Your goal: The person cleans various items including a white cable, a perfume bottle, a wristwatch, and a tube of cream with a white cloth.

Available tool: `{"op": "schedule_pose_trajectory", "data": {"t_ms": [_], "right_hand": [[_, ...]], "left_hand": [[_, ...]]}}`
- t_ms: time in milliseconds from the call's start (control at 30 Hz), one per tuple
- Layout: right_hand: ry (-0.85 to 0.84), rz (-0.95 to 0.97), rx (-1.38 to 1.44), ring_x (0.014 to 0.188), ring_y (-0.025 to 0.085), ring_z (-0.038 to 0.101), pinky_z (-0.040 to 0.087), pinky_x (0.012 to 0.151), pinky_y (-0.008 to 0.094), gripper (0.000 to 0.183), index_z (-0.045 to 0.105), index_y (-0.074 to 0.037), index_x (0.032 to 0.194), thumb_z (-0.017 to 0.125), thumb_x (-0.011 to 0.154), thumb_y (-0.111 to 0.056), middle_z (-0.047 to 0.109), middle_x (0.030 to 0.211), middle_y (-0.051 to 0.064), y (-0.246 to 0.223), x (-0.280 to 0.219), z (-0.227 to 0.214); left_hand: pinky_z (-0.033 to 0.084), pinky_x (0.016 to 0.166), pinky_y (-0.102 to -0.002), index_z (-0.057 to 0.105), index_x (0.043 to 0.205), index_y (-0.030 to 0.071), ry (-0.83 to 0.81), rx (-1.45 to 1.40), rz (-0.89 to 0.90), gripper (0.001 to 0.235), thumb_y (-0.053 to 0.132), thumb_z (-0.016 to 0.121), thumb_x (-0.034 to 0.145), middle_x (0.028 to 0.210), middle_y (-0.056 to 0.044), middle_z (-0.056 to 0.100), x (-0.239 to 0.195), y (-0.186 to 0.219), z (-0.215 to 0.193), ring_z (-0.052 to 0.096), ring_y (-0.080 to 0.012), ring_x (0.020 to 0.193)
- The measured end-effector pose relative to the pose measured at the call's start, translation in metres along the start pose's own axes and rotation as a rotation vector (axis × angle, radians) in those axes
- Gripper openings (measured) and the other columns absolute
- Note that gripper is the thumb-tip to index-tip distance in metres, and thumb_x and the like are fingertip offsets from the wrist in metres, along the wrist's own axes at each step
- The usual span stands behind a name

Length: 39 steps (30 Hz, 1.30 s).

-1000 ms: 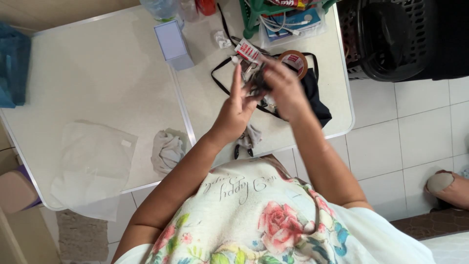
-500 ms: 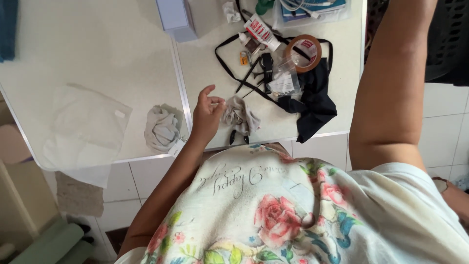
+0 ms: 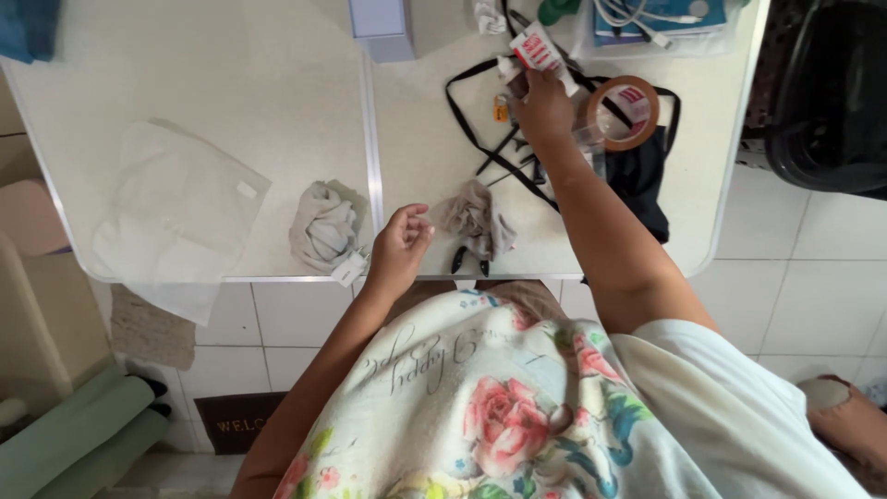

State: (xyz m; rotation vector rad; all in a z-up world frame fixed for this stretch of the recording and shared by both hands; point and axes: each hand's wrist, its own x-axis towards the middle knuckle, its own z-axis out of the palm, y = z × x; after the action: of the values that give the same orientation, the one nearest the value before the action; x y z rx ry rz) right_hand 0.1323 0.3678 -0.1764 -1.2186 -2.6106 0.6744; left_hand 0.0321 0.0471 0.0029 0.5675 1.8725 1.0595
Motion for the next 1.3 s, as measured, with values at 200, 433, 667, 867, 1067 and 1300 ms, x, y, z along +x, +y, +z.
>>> {"op": "schedule_pose_trajectory", "data": {"t_ms": [200, 433, 667, 867, 1067, 1300], "right_hand": [[-0.056, 0.199, 0.114, 0.105, 0.032, 0.067, 0.054, 0.088, 0.044, 0.041, 0.067, -0.009, 0.121, 0.082, 0.085, -0.022, 0.069, 0.115, 0.013, -0.011, 0.005, 0.014], [-0.309, 0.28, 1.326, 0.103, 0.013, 0.068, 0.057, 0.091, 0.026, 0.047, 0.046, -0.007, 0.125, 0.071, 0.089, 0.009, 0.07, 0.117, 0.01, -0.086, -0.062, -0.062], [-0.368, 0.112, 1.198, 0.099, 0.018, 0.067, 0.057, 0.086, 0.03, 0.032, 0.054, -0.003, 0.119, 0.077, 0.097, 0.003, 0.064, 0.108, 0.011, -0.149, -0.157, -0.056], [0.181, 0.09, 0.083, 0.088, 0.045, 0.065, 0.054, 0.075, 0.051, 0.056, 0.061, 0.002, 0.111, 0.087, 0.072, -0.028, 0.065, 0.103, 0.026, -0.091, -0.174, -0.009], [-0.257, 0.403, 0.131, 0.109, 0.037, 0.064, 0.051, 0.094, 0.048, 0.02, 0.066, -0.006, 0.114, 0.069, 0.104, -0.023, 0.069, 0.112, 0.015, -0.06, -0.201, 0.018], [-0.19, 0.073, 1.317, 0.118, 0.016, 0.055, 0.044, 0.106, 0.032, 0.006, 0.067, -0.003, 0.108, 0.066, 0.106, -0.009, 0.056, 0.125, 0.006, -0.109, -0.186, -0.096]], "left_hand": [[0.054, 0.08, -0.027, 0.06, 0.129, 0.002, 0.036, 0.007, -0.052, 0.034, 0.014, 0.066, 0.098, 0.101, -0.006, 0.07, -0.012, -0.018, -0.029, 0.065, -0.0124, 0.087], [0.058, 0.082, -0.026, 0.05, 0.141, 0.002, -0.066, -0.129, 0.047, 0.054, 0.019, 0.071, 0.094, 0.122, -0.008, 0.065, 0.018, -0.018, -0.019, 0.07, -0.012, 0.097], [0.06, 0.08, -0.026, 0.055, 0.139, 0.0, -0.135, -0.41, -0.027, 0.048, 0.024, 0.068, 0.101, 0.117, -0.008, 0.066, 0.053, -0.031, 0.005, 0.068, -0.0129, 0.096], [0.057, 0.074, -0.025, 0.061, 0.131, 0.0, -0.018, -0.273, 0.003, 0.043, 0.023, 0.073, 0.096, 0.104, -0.004, 0.07, 0.053, -0.023, -0.03, 0.069, -0.01, 0.087], [0.056, 0.08, -0.024, 0.059, 0.132, -0.001, -0.061, -0.226, 0.129, 0.045, 0.021, 0.076, 0.096, 0.101, -0.006, 0.072, 0.053, -0.005, -0.038, 0.068, -0.0091, 0.088], [0.059, 0.081, -0.026, 0.055, 0.125, 0.0, -0.054, -0.166, 0.243, 0.039, 0.013, 0.075, 0.095, 0.108, -0.007, 0.072, 0.037, 0.022, -0.026, 0.073, -0.0118, 0.092]]}}
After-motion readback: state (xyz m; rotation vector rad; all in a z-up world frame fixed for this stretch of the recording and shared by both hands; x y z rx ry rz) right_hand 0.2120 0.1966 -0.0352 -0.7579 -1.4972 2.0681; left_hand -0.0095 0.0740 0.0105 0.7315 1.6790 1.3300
